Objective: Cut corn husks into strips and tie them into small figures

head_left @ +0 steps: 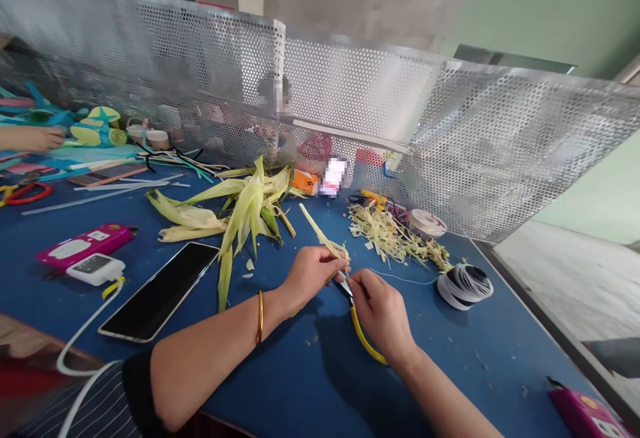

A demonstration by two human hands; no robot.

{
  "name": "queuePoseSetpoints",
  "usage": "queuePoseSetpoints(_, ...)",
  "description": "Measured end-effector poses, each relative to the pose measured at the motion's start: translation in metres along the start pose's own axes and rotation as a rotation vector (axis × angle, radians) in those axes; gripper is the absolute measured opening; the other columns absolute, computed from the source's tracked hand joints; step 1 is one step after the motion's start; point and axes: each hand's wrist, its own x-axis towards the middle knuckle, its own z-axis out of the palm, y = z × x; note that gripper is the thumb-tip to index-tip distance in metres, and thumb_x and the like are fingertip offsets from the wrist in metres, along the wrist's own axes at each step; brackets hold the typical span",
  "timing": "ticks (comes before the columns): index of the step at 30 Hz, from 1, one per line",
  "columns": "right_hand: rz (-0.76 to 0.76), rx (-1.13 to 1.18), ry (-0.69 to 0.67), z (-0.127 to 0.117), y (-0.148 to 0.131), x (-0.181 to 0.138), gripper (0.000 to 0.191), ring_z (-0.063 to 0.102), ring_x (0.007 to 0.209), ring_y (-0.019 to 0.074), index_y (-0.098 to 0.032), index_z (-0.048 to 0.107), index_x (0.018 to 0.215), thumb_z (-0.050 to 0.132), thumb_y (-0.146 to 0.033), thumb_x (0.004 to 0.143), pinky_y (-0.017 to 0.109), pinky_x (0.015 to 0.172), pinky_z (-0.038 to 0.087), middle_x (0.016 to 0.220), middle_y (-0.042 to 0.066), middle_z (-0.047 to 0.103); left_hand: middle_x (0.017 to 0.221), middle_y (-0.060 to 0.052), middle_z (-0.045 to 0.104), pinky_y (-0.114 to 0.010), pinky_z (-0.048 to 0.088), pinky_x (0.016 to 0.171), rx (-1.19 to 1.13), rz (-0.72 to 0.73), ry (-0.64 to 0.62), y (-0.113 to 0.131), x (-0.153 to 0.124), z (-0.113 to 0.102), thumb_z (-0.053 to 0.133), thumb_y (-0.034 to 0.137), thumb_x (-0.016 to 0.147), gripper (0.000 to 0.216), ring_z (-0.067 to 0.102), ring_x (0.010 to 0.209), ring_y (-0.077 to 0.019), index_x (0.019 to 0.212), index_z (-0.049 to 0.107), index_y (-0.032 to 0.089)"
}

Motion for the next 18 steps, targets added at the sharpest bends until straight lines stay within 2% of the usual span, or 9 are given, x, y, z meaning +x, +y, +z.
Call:
queuePoseSetpoints(4,0.002,0.066,-0.031,0.001,-0.002,0.0,0.021,0.061,0.065,0.0147,-0.023,0.057,0.08,0.046,-0.026,0.098,0.024,0.06,0.042,0.074,0.002,0.065,0.068,-0.004,0.069,-0.022,0.035,0.049,-0.053,-0.061,-0.044,0.004,-0.001,-0.001,0.074,0.028,0.071,0.014,0.056,0.056,-0.0114,0.072,0.073,0.014)
queuePoseSetpoints(7,-0.031,0.096,-0.052,0.001,-0.005,0.0,0.018,0.065,0.074,0.0164,-0.023,0.06,0.087,0.046,-0.024,0.098,0.025,0.067,0.045,0.083,0.003,0.069,0.066,-0.003,0.068,-0.021,0.033,0.048,-0.037,-0.049,-0.025,0.006,-0.002,-0.001,0.074,0.024,0.07,0.011,0.054,0.055,-0.0105,0.071,0.071,0.013)
queuePoseSetpoints(10,-0.002,0.134,-0.045,0.0,-0.006,0.0,0.018,0.066,0.074,0.0159,-0.023,0.062,0.087,0.048,-0.024,0.098,0.024,0.067,0.045,0.083,0.003,0.07,0.065,-0.003,0.068,-0.02,0.033,0.047,-0.037,-0.041,0.014,0.007,-0.003,-0.001,0.074,0.024,0.07,0.012,0.053,0.056,-0.01,0.072,0.069,0.013)
queuePoseSetpoints(13,0.041,0.237,-0.046,-0.002,-0.003,0.003,0.02,0.064,0.072,0.0146,-0.023,0.065,0.088,0.048,-0.027,0.098,0.023,0.066,0.046,0.08,0.001,0.069,0.066,-0.002,0.067,-0.019,0.033,0.047,-0.122,-0.074,-0.005,0.007,-0.004,-0.001,0.076,0.024,0.069,0.015,0.053,0.055,-0.0087,0.075,0.068,0.012)
queuePoseSetpoints(18,0.149,0.305,0.185,-0.006,0.011,0.009,0.015,0.063,0.075,0.0166,-0.022,0.067,0.085,0.055,-0.025,0.093,0.027,0.069,0.049,0.08,0.002,0.067,0.068,-0.003,0.067,-0.019,0.033,0.047,-0.334,-0.186,-0.124,0.006,-0.003,-0.003,0.083,0.025,0.065,0.026,0.051,0.051,-0.0062,0.083,0.069,0.012)
